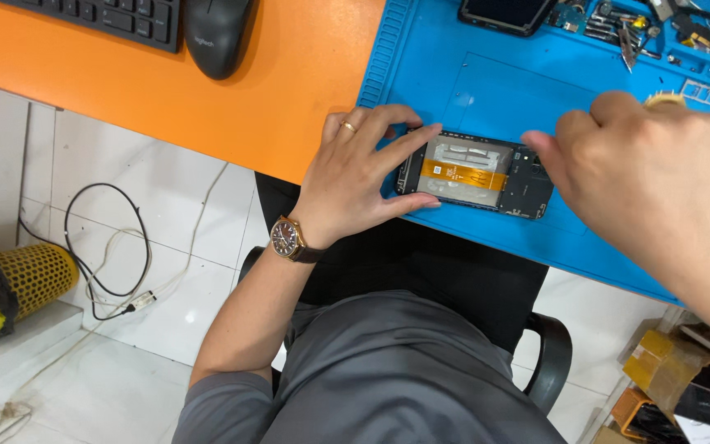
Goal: The person uses a screwdriver to remove screws from the internal frame of a disassembled smartphone lying on a blue mat. They carefully unscrew multiple fasteners around the device's battery and camera area, placing the removed screws on the mat.
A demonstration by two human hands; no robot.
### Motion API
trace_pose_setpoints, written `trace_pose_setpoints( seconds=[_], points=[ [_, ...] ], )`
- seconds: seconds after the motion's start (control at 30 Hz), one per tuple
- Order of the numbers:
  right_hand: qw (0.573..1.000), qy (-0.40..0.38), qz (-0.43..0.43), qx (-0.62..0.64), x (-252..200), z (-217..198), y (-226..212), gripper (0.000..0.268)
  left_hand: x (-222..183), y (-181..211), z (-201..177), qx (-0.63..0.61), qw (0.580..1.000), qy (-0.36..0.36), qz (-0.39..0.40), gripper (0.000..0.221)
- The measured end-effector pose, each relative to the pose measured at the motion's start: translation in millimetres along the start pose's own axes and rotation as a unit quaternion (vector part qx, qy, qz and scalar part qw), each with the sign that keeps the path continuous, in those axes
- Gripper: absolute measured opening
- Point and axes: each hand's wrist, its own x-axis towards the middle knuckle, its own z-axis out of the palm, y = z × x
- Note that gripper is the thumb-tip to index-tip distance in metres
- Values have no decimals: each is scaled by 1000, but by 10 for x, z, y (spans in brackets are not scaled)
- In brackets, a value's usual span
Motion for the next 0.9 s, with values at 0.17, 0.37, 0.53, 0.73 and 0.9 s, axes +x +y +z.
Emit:
trace_pose_setpoints(
  seconds=[0.17, 0.37, 0.53, 0.73, 0.9],
  points=[
    [996, 2, 6, 87, 38, -30, 55, 41, 2, 8, 5, -13, 1000, 7, -1, 84],
    [998, 3, 6, 62, 74, -94, 60, 38, 6, 5, -4, -6, 1000, 4, 1, 85],
    [998, 9, 35, 43, 38, -77, -5, 67, -3, 22, -10, -4, 1000, 6, 0, 83],
    [993, 12, 10, 120, 77, -81, -1, 41, 6, 34, -33, -9, 1000, 6, -3, 82],
    [986, 8, 13, 167, 143, -58, 82, 37, 16, 36, -38, -27, 1000, 1, -7, 85]
  ],
)
